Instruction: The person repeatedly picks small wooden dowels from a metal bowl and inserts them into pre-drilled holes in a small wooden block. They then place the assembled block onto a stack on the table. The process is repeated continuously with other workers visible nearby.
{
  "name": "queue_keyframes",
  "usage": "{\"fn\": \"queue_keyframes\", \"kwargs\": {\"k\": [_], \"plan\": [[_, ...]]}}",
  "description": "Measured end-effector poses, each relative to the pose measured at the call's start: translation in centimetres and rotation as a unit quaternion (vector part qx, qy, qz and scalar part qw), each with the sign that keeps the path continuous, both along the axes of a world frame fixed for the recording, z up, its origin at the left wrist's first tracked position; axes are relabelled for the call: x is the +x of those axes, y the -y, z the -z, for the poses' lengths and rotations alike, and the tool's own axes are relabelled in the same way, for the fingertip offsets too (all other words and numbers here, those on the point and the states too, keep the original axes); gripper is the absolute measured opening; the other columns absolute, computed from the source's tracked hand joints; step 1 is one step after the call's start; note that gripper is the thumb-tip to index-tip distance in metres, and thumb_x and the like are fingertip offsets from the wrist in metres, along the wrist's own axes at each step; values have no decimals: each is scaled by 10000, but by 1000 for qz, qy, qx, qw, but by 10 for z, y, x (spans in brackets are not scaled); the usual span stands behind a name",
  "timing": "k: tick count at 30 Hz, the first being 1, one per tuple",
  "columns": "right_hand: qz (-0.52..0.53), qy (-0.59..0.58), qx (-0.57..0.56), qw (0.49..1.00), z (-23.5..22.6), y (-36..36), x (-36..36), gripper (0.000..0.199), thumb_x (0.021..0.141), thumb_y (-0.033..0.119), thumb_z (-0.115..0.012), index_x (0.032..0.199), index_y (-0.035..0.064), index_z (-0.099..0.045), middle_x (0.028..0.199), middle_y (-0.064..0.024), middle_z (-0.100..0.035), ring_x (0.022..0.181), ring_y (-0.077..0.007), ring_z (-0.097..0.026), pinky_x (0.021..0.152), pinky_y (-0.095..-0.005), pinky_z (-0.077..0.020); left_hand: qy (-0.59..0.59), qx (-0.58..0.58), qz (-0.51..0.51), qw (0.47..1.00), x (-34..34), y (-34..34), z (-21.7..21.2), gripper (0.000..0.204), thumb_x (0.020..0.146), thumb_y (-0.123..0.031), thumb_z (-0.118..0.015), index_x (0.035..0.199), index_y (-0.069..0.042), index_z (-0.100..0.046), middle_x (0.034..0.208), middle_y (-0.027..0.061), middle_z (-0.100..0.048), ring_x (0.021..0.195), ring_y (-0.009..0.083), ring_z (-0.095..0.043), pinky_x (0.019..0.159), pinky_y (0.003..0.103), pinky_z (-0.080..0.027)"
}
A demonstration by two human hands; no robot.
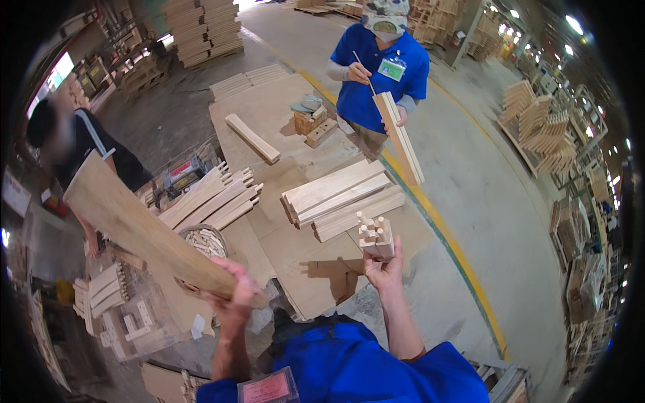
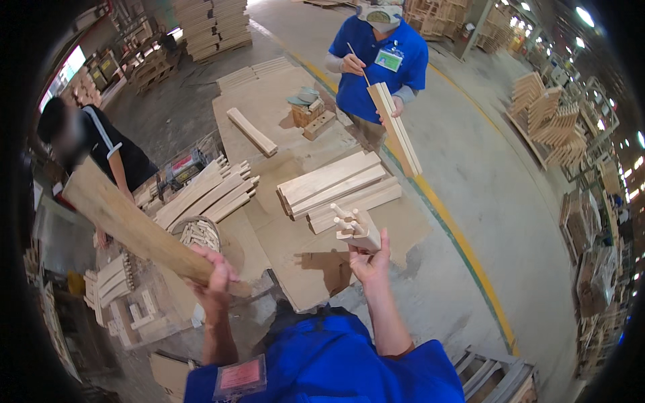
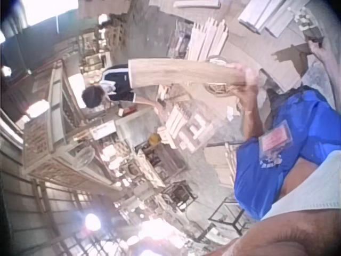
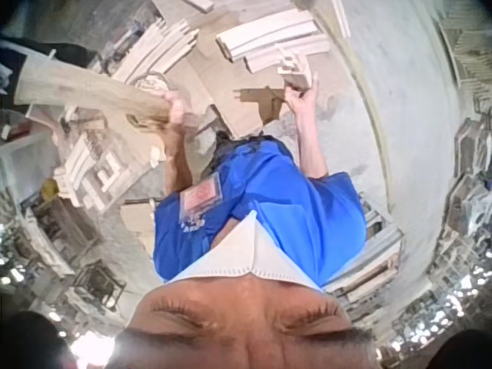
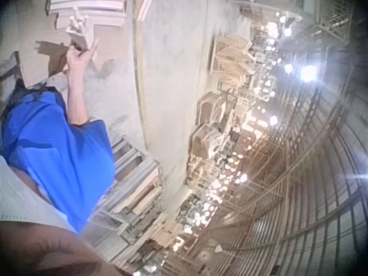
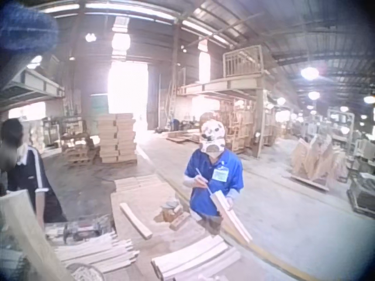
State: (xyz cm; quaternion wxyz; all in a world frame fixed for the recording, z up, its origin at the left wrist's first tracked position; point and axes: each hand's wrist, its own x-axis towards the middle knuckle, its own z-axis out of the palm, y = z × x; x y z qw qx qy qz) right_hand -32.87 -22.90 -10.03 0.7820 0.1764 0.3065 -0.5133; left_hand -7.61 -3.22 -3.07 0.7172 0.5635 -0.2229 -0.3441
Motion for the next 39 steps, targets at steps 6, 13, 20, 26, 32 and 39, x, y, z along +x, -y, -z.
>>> {"fn": "queue_keyframes", "kwargs": {"k": [6,13,20,26,32,39], "plan": [[4,-59,-46,997,-5,14,29,505,918,455,-705,1260,92,-626,1249,-103,-631,1102,-278,-636,969,-427,-569,481,92,198,849,15,16,-71,335,794,-261,-723,1025,-52,-600,784,114,-638,685,292,-639,653,419,-517],[-23,-15,-15,1000,-19,-2,57,562,890,443,-745,1258,37,-622,1240,-143,-632,1103,-298,-638,983,-446,-563,542,191,277,770,28,10,-65,386,742,-92,-705,1076,20,-546,798,190,-678,725,304,-693,620,405,-520],[-113,34,-157,981,11,4,57,486,891,397,-751,1224,61,-642,1142,-117,-684,1015,-263,-676,892,-407,-597,389,267,301,829,62,-9,-69,475,710,-180,-737,1112,19,-580,875,232,-692,832,391,-697,730,437,-543],[-225,-82,-228,944,-94,-1,195,529,944,387,-673,1360,81,-558,1278,-108,-653,1105,-265,-650,969,-434,-554,331,229,133,906,117,-53,-58,490,731,-251,-744,1106,1,-556,852,246,-678,834,418,-686,744,465,-540],[-419,-460,-582,524,-80,58,287,686,832,339,-758,1375,25,-479,1217,-131,-664,1063,-318,-662,963,-468,-533,164,199,-225,939,154,-148,7,347,713,-126,-760,994,-35,-576,787,69,-637,706,183,-618,665,343,-514],[-367,-533,-747,-154,-21,72,461,302,863,301,-649,1082,101,-593,1046,-169,-702,948,-413,-682,781,-534,-531,54,291,-317,901,139,-194,40,305,718,-114,-746,954,-20,-576,774,41,-615,680,127,-565,646,317,-492]]}}
